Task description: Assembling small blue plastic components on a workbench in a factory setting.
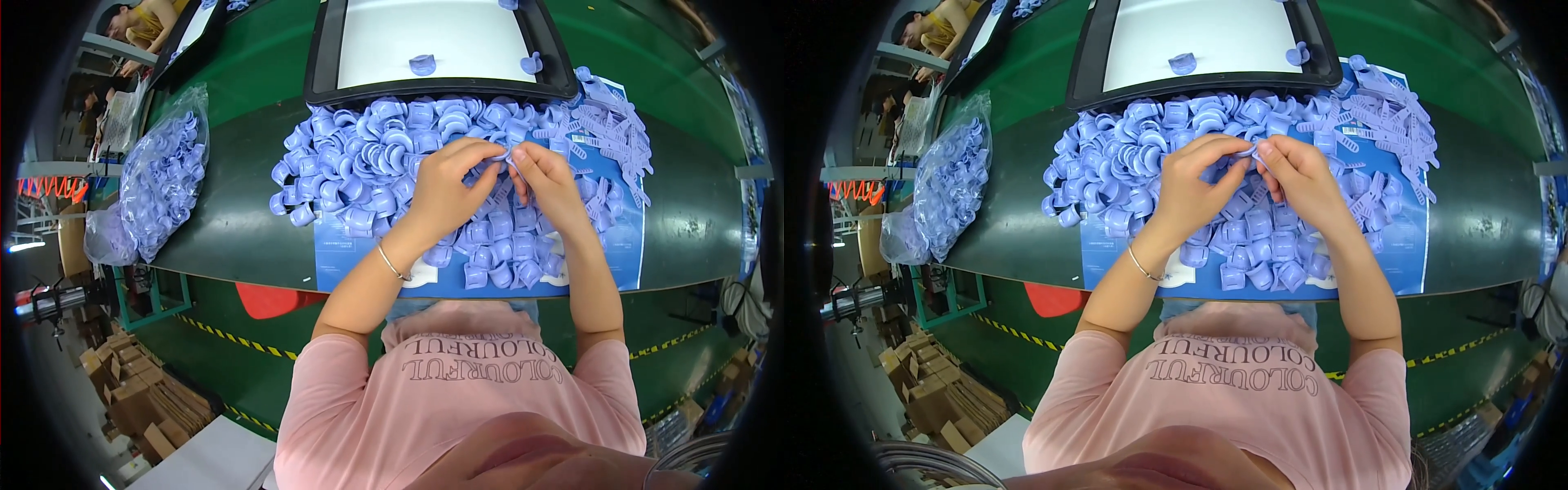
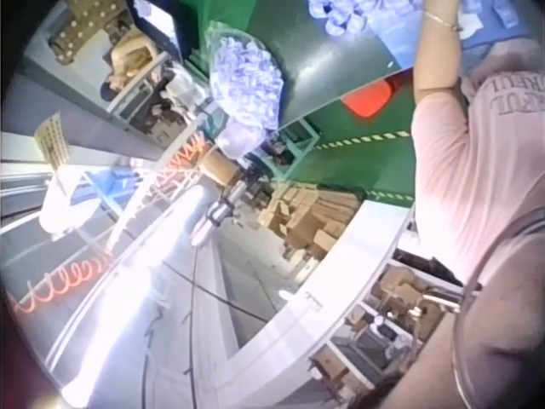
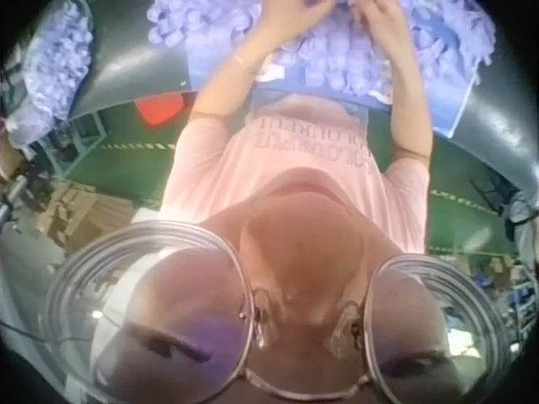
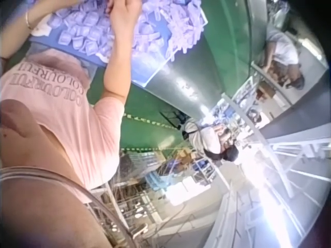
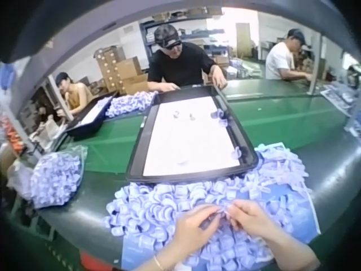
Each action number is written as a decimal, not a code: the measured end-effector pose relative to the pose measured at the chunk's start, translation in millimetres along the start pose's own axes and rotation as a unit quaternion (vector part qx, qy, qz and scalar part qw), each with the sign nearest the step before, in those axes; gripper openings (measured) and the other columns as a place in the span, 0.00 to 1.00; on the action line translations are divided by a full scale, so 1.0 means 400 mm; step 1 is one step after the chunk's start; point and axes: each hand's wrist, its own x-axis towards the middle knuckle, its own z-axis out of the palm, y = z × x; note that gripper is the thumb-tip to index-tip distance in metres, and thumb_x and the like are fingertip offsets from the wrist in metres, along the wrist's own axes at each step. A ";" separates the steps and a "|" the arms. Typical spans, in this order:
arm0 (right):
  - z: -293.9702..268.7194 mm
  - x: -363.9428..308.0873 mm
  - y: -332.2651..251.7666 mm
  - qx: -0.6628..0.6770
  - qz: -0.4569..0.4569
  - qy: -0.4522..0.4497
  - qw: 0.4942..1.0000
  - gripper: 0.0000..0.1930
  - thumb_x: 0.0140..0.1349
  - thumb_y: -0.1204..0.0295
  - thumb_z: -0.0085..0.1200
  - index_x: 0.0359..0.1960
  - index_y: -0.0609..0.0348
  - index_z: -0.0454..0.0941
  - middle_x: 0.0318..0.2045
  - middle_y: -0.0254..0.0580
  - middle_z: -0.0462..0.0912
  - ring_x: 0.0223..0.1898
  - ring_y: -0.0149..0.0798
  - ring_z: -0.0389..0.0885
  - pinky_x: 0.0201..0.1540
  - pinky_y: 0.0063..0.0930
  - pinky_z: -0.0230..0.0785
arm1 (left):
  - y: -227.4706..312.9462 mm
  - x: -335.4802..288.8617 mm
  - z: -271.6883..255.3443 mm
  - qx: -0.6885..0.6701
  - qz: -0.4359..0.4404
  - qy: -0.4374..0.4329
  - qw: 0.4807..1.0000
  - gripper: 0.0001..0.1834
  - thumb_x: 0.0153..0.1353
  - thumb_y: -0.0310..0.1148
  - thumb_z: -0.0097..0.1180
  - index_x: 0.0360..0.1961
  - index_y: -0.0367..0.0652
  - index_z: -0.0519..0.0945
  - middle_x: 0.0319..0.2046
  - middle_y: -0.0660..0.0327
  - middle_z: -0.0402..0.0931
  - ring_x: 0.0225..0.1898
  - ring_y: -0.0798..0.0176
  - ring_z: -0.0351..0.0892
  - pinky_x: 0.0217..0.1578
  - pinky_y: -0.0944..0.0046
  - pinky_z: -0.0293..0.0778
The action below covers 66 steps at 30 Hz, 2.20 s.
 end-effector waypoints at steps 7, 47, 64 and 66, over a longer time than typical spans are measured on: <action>0.007 0.002 -0.004 -0.005 -0.026 0.011 1.000 0.15 0.70 0.63 0.43 0.27 0.58 0.71 0.17 0.28 0.69 0.17 0.21 0.67 0.20 0.15 0.59 | 0.006 0.006 -0.004 -0.101 -0.089 0.004 0.991 0.10 0.49 0.22 0.60 0.36 0.38 0.83 0.30 0.56 0.81 0.30 0.63 0.81 0.32 0.68 0.75; 0.004 0.001 -0.003 0.024 0.004 0.009 1.000 0.15 0.67 0.61 0.48 0.29 0.60 0.76 0.12 0.24 0.65 0.12 0.19 0.59 0.15 0.14 0.50 | 0.014 0.008 -0.004 -0.064 -0.069 -0.002 0.996 0.11 0.49 0.22 0.61 0.36 0.38 0.82 0.31 0.56 0.81 0.30 0.62 0.82 0.32 0.67 0.76; 0.009 -0.012 -0.029 0.108 0.014 0.004 0.994 0.08 0.64 0.69 0.53 0.38 0.60 0.75 0.24 0.34 0.79 0.23 0.25 0.77 0.21 0.15 0.66 | -0.013 0.003 -0.001 -0.218 -0.166 0.009 0.962 0.10 0.52 0.20 0.62 0.37 0.34 0.80 0.34 0.58 0.81 0.36 0.66 0.82 0.39 0.69 0.77; 0.008 -0.013 -0.029 0.118 0.030 -0.005 0.993 0.07 0.63 0.69 0.53 0.37 0.60 0.74 0.25 0.35 0.80 0.24 0.26 0.78 0.22 0.16 0.68 | -0.014 0.002 -0.001 -0.223 -0.167 0.001 0.960 0.10 0.52 0.19 0.62 0.37 0.33 0.80 0.35 0.58 0.81 0.37 0.66 0.82 0.40 0.69 0.77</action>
